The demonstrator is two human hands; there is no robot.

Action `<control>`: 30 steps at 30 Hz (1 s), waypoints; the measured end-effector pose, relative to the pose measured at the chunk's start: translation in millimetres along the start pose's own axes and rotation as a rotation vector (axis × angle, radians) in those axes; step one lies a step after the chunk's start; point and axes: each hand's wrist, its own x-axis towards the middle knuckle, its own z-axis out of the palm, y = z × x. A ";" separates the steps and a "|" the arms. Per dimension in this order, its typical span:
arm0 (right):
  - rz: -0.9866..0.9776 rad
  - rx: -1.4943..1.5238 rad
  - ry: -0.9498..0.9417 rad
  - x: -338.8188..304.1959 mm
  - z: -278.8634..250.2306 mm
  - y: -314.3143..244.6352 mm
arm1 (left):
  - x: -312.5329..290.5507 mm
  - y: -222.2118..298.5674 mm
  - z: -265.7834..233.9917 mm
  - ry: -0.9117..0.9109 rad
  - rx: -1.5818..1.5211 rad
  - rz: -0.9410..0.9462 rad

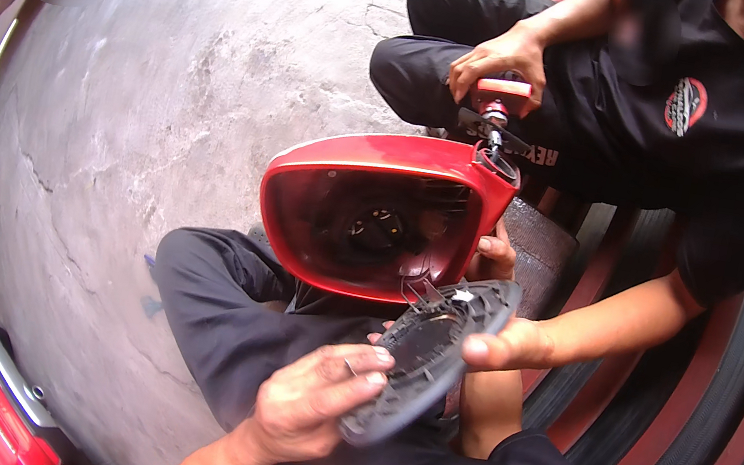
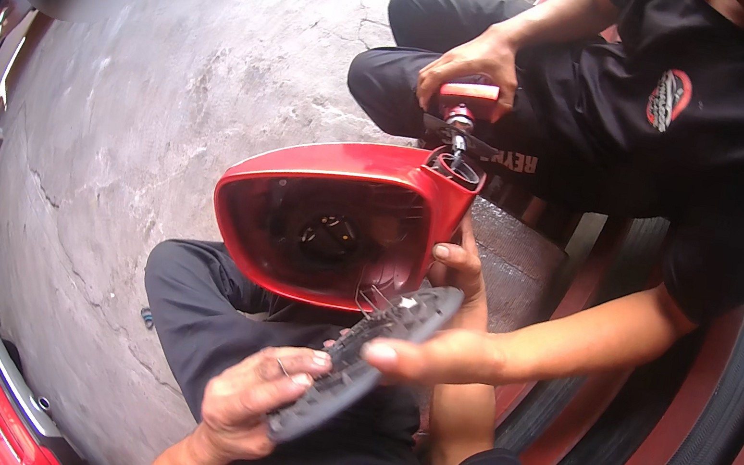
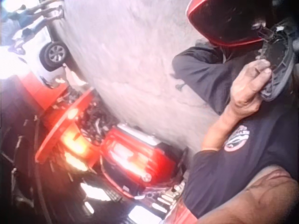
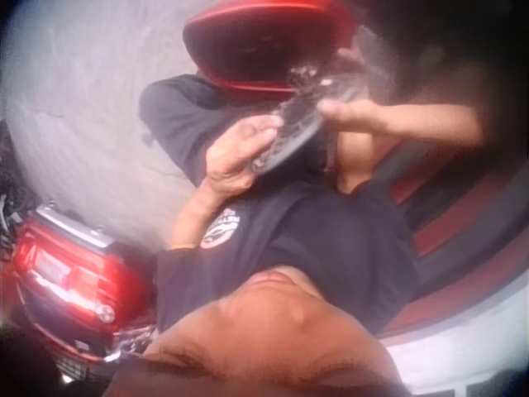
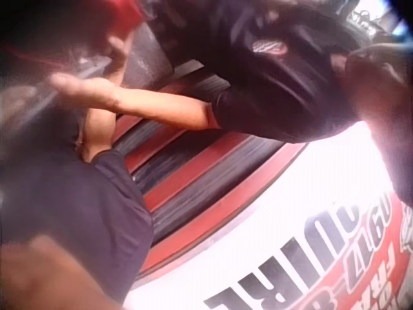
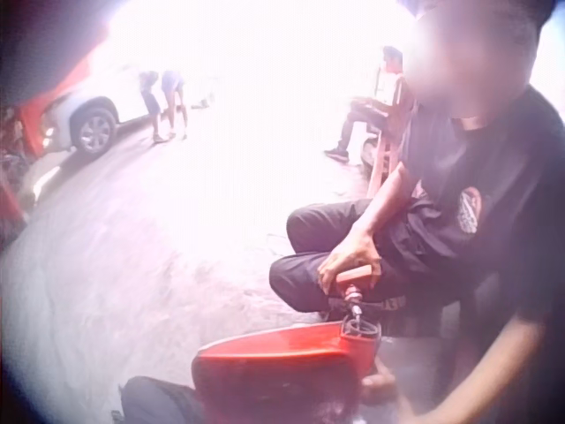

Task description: The person disassembles a red car side mirror, removes the internal bulb and reflector, and reassembles the unit. They then walk toward a red car and hand the mirror to another person.

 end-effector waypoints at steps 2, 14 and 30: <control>0.001 -0.041 -0.007 5.0 -19.2 5.7 | -6.9 7.5 7.3 -0.006 0.062 0.007; 0.115 -0.095 -0.094 31.6 -67.1 22.4 | -51.4 8.2 13.8 -0.084 0.094 -0.024; 0.159 -0.097 -0.079 28.5 -72.7 28.5 | -101.1 -32.5 -8.3 -0.018 0.078 -0.225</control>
